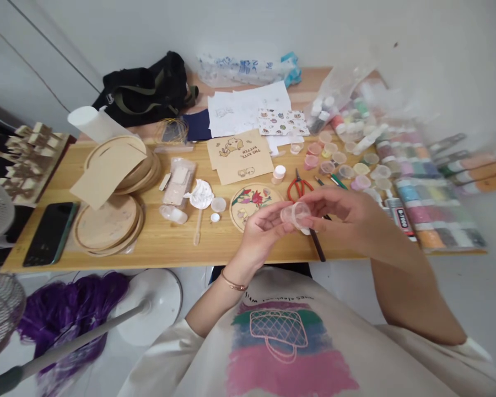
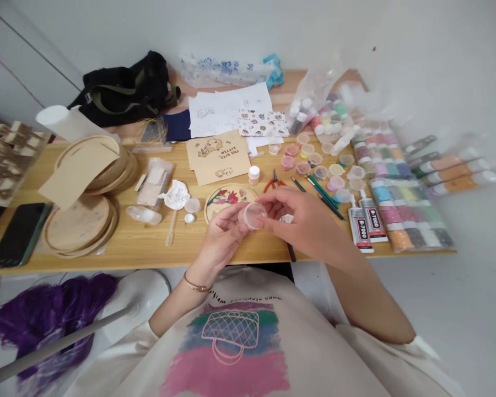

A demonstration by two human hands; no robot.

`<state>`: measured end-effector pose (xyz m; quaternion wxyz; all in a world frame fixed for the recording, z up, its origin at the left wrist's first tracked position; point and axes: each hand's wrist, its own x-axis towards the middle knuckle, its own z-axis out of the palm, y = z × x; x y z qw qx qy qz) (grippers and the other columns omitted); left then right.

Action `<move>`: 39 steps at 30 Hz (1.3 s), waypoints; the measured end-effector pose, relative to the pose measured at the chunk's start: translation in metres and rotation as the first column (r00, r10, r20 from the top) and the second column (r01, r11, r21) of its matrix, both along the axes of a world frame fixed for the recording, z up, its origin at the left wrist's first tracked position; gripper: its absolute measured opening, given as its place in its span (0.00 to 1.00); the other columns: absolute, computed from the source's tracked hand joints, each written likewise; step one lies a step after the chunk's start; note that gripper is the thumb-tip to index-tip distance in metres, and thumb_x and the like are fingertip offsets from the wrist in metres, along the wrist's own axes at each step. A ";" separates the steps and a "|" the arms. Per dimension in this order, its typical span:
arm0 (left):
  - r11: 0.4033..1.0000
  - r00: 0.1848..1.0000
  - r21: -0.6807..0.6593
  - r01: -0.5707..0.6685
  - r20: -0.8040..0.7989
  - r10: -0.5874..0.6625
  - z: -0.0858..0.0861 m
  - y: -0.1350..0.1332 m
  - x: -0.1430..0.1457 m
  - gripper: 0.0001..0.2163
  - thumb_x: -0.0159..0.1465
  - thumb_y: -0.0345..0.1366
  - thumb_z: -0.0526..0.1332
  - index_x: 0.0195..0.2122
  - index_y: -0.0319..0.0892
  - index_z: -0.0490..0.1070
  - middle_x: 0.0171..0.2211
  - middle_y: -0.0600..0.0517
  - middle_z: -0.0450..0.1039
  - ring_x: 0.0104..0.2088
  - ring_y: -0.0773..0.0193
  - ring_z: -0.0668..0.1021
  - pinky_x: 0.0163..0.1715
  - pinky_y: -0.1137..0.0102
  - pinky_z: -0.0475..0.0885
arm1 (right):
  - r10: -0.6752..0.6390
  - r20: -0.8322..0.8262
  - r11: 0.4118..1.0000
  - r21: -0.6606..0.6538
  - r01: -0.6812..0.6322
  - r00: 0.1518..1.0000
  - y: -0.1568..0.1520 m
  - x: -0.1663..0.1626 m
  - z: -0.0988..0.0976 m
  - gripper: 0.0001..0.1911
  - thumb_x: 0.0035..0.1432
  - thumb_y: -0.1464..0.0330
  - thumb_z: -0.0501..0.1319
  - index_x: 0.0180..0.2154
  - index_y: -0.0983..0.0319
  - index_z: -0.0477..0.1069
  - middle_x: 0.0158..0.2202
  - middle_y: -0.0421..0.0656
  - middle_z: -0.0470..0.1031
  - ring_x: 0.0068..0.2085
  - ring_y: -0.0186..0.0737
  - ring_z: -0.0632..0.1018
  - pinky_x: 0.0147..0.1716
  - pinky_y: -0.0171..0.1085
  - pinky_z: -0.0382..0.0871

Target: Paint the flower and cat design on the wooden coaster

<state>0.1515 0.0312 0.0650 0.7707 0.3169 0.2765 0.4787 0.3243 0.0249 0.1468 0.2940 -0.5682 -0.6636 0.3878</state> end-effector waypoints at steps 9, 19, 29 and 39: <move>0.989 0.994 -0.109 -0.100 0.024 0.104 -0.004 0.005 0.006 0.23 0.39 0.41 0.81 0.37 0.44 0.81 0.35 0.53 0.83 0.33 0.65 0.82 0.36 0.70 0.78 | -0.065 0.143 0.956 0.292 0.021 0.988 -0.011 -0.010 -0.013 0.18 0.59 0.55 0.64 0.49 0.53 0.75 0.44 0.42 0.80 0.37 0.40 0.80 0.37 0.43 0.79; 0.980 0.992 -0.186 -0.065 0.094 0.083 -0.010 0.003 0.012 0.20 0.42 0.40 0.80 0.37 0.46 0.82 0.34 0.53 0.83 0.32 0.64 0.83 0.35 0.70 0.77 | -0.152 0.341 0.837 0.543 -0.062 0.928 -0.014 -0.012 -0.032 0.15 0.68 0.66 0.53 0.50 0.58 0.76 0.46 0.45 0.81 0.47 0.42 0.81 0.45 0.41 0.76; 0.956 0.963 -0.219 0.196 0.224 -0.146 -0.010 0.003 0.008 0.18 0.46 0.32 0.78 0.39 0.45 0.80 0.36 0.53 0.82 0.34 0.65 0.81 0.36 0.72 0.74 | -0.321 -0.442 0.945 -0.086 0.316 0.838 -0.009 0.001 -0.031 0.24 0.58 0.45 0.61 0.37 0.59 0.79 0.31 0.44 0.79 0.27 0.36 0.76 0.27 0.38 0.72; 0.908 0.945 -0.296 0.296 0.226 -0.234 -0.012 0.004 0.003 0.15 0.50 0.30 0.73 0.40 0.41 0.80 0.33 0.51 0.82 0.32 0.64 0.82 0.32 0.73 0.74 | -0.450 -0.695 0.889 -0.411 0.205 0.561 -0.004 0.000 -0.059 0.24 0.48 0.45 0.68 0.30 0.60 0.77 0.23 0.40 0.74 0.20 0.30 0.69 0.19 0.33 0.63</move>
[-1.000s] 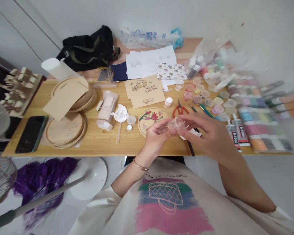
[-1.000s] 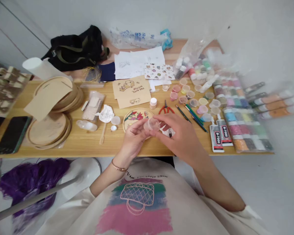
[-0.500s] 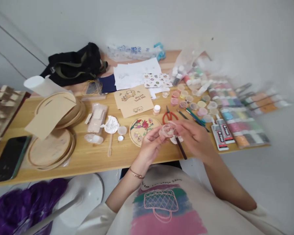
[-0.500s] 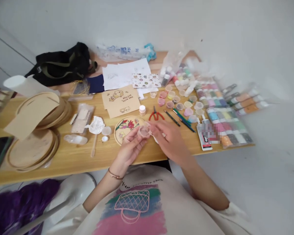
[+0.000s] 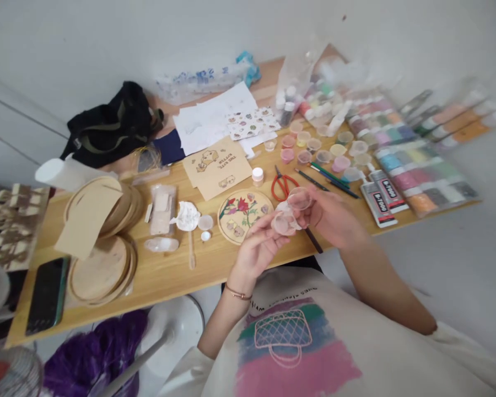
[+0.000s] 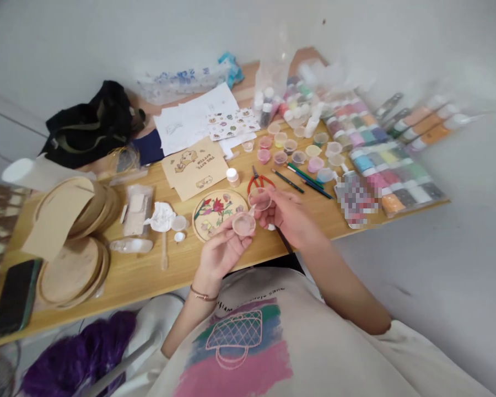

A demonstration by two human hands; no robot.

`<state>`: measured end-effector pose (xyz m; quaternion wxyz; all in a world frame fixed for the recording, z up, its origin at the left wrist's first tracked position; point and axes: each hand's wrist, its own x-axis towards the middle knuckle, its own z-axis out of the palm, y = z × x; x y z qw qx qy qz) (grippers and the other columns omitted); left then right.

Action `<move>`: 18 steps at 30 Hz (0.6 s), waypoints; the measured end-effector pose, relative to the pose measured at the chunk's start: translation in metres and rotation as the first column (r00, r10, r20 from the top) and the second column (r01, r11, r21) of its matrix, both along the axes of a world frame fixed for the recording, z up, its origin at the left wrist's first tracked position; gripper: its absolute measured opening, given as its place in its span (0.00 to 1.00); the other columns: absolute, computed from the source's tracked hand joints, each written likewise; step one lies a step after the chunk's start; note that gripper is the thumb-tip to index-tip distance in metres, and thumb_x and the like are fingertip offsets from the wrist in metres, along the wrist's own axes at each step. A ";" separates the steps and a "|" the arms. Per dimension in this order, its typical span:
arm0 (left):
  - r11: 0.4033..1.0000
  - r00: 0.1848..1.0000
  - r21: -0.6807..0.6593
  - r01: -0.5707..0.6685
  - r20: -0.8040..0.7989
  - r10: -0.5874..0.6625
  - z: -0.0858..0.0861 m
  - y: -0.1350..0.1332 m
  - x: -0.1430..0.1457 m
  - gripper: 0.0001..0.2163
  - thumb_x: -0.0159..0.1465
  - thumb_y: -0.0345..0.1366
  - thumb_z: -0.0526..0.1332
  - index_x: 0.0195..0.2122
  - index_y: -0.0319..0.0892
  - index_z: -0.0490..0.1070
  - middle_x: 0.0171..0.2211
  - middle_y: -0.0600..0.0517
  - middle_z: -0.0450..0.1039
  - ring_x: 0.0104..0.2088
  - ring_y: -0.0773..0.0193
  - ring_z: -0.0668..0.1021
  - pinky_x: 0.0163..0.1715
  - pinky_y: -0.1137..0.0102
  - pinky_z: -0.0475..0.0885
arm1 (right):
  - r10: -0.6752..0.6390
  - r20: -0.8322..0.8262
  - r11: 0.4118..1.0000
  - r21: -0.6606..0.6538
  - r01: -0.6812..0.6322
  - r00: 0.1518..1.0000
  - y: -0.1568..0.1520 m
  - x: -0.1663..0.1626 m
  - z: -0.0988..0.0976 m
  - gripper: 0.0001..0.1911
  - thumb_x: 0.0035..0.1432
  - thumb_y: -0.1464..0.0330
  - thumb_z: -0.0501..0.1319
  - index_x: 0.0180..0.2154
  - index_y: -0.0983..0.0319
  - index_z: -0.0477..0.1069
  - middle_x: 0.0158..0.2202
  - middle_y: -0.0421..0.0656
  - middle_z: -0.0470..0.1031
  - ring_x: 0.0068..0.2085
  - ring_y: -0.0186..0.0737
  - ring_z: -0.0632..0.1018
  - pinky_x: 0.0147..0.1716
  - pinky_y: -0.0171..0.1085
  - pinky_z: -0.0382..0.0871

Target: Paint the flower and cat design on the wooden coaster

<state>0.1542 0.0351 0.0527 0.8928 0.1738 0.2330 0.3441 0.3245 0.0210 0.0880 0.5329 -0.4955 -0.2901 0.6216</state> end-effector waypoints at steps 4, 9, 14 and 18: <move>0.998 0.999 -0.059 0.009 -0.032 -0.011 0.000 0.001 0.003 0.10 0.52 0.36 0.73 0.35 0.41 0.80 0.31 0.51 0.82 0.30 0.63 0.83 0.30 0.74 0.76 | -0.007 0.075 1.000 -0.020 0.008 0.997 -0.001 -0.005 -0.012 0.29 0.49 0.40 0.61 0.29 0.61 0.75 0.21 0.40 0.72 0.19 0.30 0.68 0.19 0.33 0.62; 0.995 0.996 -0.095 -0.010 -0.093 0.001 -0.003 0.001 0.009 0.10 0.52 0.32 0.73 0.35 0.41 0.78 0.31 0.51 0.82 0.28 0.66 0.81 0.29 0.74 0.75 | -0.122 0.313 0.992 -0.002 0.129 0.942 -0.003 0.007 -0.024 0.38 0.49 0.34 0.54 0.30 0.63 0.75 0.22 0.44 0.74 0.21 0.34 0.71 0.21 0.35 0.66; 0.991 0.989 -0.123 -0.045 -0.142 0.027 -0.003 0.003 0.014 0.08 0.56 0.31 0.70 0.36 0.40 0.76 0.32 0.51 0.81 0.28 0.65 0.81 0.30 0.73 0.74 | -0.414 0.725 0.875 0.151 0.460 0.550 -0.008 0.071 -0.036 0.27 0.50 0.44 0.61 0.35 0.60 0.74 0.35 0.47 0.77 0.37 0.44 0.76 0.40 0.44 0.72; 0.989 0.988 -0.138 -0.053 -0.151 0.032 0.000 0.002 0.020 0.07 0.57 0.31 0.69 0.36 0.41 0.76 0.33 0.50 0.81 0.29 0.65 0.80 0.31 0.72 0.73 | -0.385 0.890 0.838 0.227 0.496 0.244 -0.011 0.109 -0.048 0.13 0.52 0.57 0.62 0.32 0.60 0.73 0.39 0.51 0.76 0.42 0.51 0.75 0.52 0.55 0.67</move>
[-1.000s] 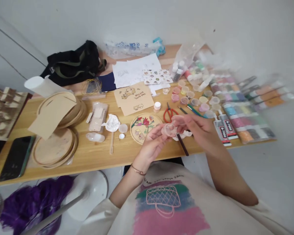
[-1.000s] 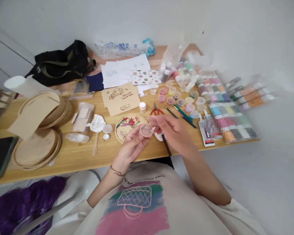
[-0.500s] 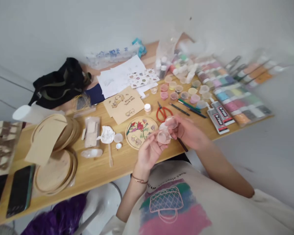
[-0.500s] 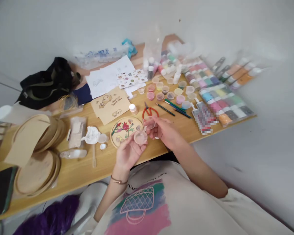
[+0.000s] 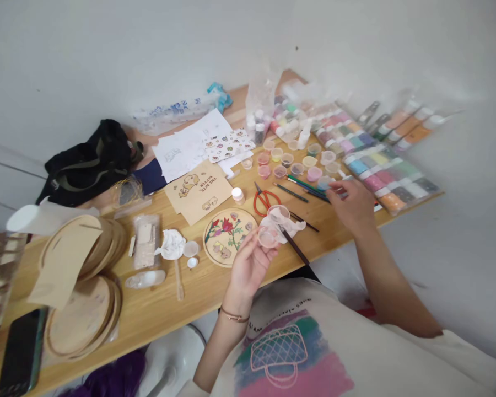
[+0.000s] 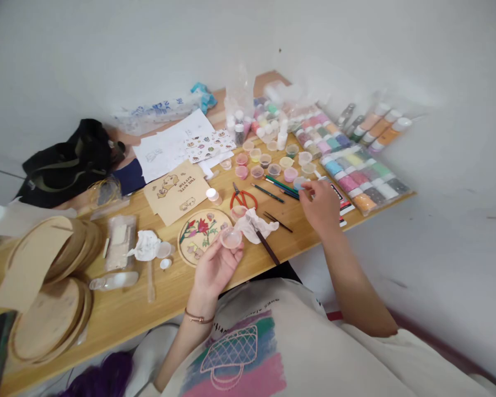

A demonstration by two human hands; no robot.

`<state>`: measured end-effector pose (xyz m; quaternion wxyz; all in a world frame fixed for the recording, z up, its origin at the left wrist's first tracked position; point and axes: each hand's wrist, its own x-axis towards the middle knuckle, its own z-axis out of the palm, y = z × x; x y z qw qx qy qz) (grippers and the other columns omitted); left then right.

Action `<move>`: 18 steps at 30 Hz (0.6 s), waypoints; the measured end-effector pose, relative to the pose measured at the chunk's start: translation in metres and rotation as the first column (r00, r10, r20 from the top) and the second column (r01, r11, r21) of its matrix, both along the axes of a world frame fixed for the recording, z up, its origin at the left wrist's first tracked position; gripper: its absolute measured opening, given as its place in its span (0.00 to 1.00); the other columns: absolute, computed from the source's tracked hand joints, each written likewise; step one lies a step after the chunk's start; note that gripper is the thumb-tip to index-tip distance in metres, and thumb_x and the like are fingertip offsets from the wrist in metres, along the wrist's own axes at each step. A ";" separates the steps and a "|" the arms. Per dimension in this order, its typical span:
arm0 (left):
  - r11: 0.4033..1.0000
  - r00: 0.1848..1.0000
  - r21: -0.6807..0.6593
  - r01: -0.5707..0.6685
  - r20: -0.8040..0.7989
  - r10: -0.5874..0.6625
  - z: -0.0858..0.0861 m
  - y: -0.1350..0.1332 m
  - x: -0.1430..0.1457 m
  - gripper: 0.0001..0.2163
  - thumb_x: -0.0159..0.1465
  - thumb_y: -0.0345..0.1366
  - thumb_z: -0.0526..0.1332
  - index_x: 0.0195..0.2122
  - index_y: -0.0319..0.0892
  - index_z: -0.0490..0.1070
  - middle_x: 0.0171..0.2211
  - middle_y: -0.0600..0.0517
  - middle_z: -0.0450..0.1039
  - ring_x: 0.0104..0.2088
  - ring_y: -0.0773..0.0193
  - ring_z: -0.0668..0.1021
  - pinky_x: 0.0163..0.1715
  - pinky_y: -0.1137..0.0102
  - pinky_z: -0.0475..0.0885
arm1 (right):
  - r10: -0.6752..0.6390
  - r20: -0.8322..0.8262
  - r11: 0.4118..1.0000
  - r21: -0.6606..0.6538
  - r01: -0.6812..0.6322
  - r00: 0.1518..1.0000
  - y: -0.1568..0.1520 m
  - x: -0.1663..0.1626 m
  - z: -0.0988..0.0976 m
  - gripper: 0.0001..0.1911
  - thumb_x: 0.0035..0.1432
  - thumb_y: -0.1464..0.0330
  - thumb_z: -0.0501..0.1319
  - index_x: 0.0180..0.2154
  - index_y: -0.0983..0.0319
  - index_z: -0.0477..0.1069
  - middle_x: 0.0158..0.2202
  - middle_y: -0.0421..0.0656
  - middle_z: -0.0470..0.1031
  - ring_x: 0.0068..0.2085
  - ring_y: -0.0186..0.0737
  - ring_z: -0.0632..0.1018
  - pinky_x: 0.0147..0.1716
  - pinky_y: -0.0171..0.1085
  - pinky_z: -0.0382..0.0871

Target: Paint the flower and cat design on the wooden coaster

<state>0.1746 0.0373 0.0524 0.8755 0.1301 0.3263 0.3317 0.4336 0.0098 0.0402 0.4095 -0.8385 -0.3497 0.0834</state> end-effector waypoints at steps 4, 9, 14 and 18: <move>1.000 1.000 0.003 0.004 0.004 -0.004 0.001 -0.002 0.005 0.07 0.58 0.32 0.68 0.38 0.40 0.76 0.34 0.47 0.81 0.29 0.63 0.80 0.32 0.70 0.72 | 0.045 0.197 0.997 -0.073 -0.031 0.979 0.002 0.010 -0.012 0.11 0.54 0.62 0.59 0.36 0.61 0.72 0.44 0.54 0.75 0.52 0.56 0.73 0.57 0.57 0.63; 0.998 0.999 0.058 0.000 0.038 -0.002 0.002 -0.004 0.005 0.08 0.58 0.33 0.67 0.39 0.40 0.76 0.37 0.46 0.81 0.31 0.63 0.80 0.34 0.69 0.71 | 0.103 0.338 0.991 -0.114 -0.068 0.936 0.009 0.017 -0.024 0.15 0.57 0.60 0.57 0.42 0.62 0.72 0.49 0.58 0.74 0.56 0.59 0.71 0.56 0.58 0.64; 0.998 0.998 0.066 -0.013 0.067 0.008 0.002 -0.005 0.003 0.09 0.57 0.33 0.67 0.39 0.39 0.76 0.36 0.46 0.81 0.31 0.63 0.80 0.33 0.71 0.71 | 0.133 0.392 0.986 -0.143 -0.083 0.910 0.014 0.023 -0.031 0.15 0.58 0.61 0.54 0.39 0.62 0.74 0.46 0.57 0.76 0.50 0.58 0.74 0.51 0.57 0.66; 0.999 0.997 0.047 -0.021 0.069 0.018 0.002 -0.004 0.003 0.09 0.56 0.32 0.68 0.39 0.39 0.76 0.36 0.46 0.81 0.31 0.63 0.80 0.33 0.71 0.71 | 0.123 0.416 0.985 -0.160 -0.060 0.901 0.014 0.025 -0.036 0.16 0.56 0.60 0.54 0.38 0.62 0.75 0.43 0.56 0.77 0.47 0.56 0.74 0.48 0.55 0.67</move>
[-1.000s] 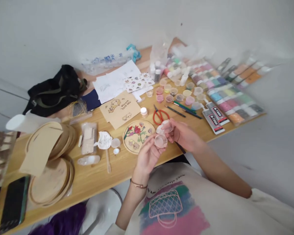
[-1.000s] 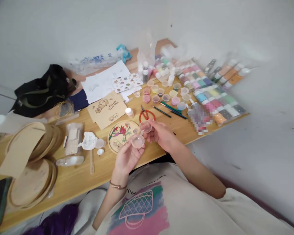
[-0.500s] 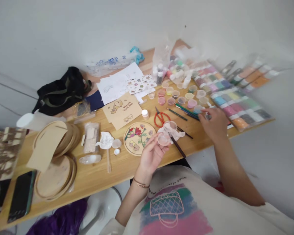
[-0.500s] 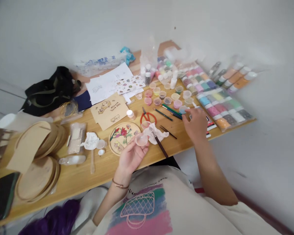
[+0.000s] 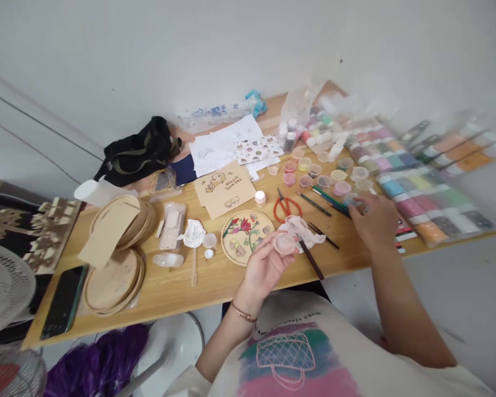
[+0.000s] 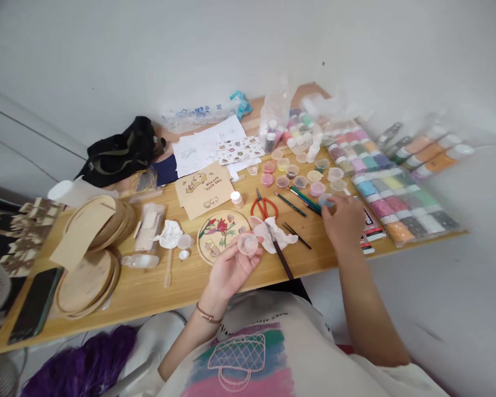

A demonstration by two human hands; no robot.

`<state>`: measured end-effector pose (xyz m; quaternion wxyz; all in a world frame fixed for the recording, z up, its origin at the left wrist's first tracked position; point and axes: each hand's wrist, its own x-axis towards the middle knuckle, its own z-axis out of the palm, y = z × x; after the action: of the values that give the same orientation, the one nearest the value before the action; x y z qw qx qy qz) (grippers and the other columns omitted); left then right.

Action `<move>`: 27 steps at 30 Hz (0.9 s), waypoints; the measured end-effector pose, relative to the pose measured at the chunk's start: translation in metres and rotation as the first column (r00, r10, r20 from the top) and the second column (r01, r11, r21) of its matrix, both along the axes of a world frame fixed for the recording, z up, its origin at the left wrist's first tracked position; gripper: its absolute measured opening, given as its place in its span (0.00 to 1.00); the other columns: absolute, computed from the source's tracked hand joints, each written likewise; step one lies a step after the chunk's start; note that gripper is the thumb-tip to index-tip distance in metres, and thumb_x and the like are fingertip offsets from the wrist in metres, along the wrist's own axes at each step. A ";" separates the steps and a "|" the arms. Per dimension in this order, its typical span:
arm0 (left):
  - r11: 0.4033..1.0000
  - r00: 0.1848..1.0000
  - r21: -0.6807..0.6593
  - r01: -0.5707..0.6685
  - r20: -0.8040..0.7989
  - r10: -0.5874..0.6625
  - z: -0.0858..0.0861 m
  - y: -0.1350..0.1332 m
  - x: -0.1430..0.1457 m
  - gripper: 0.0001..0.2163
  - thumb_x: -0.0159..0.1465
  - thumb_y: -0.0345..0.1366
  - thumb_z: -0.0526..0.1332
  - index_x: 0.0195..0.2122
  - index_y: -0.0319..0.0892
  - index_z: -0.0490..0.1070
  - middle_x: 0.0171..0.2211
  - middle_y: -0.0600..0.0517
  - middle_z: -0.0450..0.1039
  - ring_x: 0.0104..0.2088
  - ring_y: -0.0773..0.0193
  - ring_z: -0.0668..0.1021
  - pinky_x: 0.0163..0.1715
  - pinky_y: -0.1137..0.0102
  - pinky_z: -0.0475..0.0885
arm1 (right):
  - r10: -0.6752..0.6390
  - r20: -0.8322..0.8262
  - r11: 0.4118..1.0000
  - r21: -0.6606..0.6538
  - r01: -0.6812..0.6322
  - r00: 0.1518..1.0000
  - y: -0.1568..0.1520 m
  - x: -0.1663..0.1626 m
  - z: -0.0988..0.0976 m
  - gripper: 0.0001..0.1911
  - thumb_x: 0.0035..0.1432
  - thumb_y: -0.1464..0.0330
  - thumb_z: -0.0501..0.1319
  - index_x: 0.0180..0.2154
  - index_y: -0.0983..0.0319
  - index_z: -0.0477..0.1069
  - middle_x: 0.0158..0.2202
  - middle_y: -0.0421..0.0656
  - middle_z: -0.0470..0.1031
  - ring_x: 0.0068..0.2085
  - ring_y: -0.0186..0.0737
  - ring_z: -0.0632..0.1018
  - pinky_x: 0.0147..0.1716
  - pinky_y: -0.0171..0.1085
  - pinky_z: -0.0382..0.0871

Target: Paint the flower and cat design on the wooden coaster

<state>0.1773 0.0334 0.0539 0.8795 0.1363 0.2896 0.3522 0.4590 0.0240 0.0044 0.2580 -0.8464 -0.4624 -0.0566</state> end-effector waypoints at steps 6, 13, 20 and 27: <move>1.000 0.999 -0.005 -0.011 -0.034 0.011 0.001 0.001 0.000 0.07 0.58 0.32 0.67 0.38 0.39 0.75 0.36 0.46 0.81 0.30 0.62 0.80 0.33 0.69 0.71 | -0.016 0.033 1.000 -0.005 0.017 0.999 -0.002 -0.001 -0.001 0.15 0.57 0.60 0.55 0.37 0.62 0.75 0.40 0.54 0.76 0.45 0.53 0.74 0.47 0.51 0.68; 1.000 0.999 -0.008 -0.021 -0.048 0.021 0.003 0.001 0.001 0.07 0.59 0.31 0.66 0.39 0.39 0.75 0.37 0.46 0.80 0.31 0.63 0.79 0.34 0.69 0.70 | -0.029 0.050 0.999 -0.039 0.031 0.998 -0.001 -0.002 0.003 0.15 0.57 0.58 0.55 0.37 0.62 0.74 0.38 0.54 0.76 0.43 0.53 0.74 0.44 0.50 0.68; 0.999 0.999 -0.009 -0.036 -0.032 0.036 0.004 0.001 0.001 0.07 0.58 0.31 0.67 0.38 0.40 0.76 0.36 0.47 0.81 0.31 0.63 0.79 0.32 0.71 0.70 | -0.008 0.044 0.998 -0.070 0.011 0.999 -0.008 -0.010 0.008 0.13 0.55 0.60 0.58 0.34 0.61 0.74 0.39 0.52 0.77 0.43 0.52 0.74 0.45 0.49 0.68; 0.999 0.998 -0.016 -0.039 -0.052 0.038 0.004 0.001 0.000 0.05 0.59 0.31 0.66 0.37 0.39 0.76 0.36 0.46 0.81 0.31 0.62 0.80 0.32 0.70 0.71 | 0.010 0.054 0.998 -0.063 -0.006 0.998 -0.017 -0.021 0.008 0.13 0.53 0.60 0.58 0.35 0.62 0.75 0.38 0.52 0.77 0.43 0.53 0.75 0.44 0.50 0.69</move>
<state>0.1775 0.0347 0.0575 0.8659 0.1323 0.3177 0.3631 0.4384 0.0071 0.0119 0.2189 -0.8503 -0.4742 -0.0642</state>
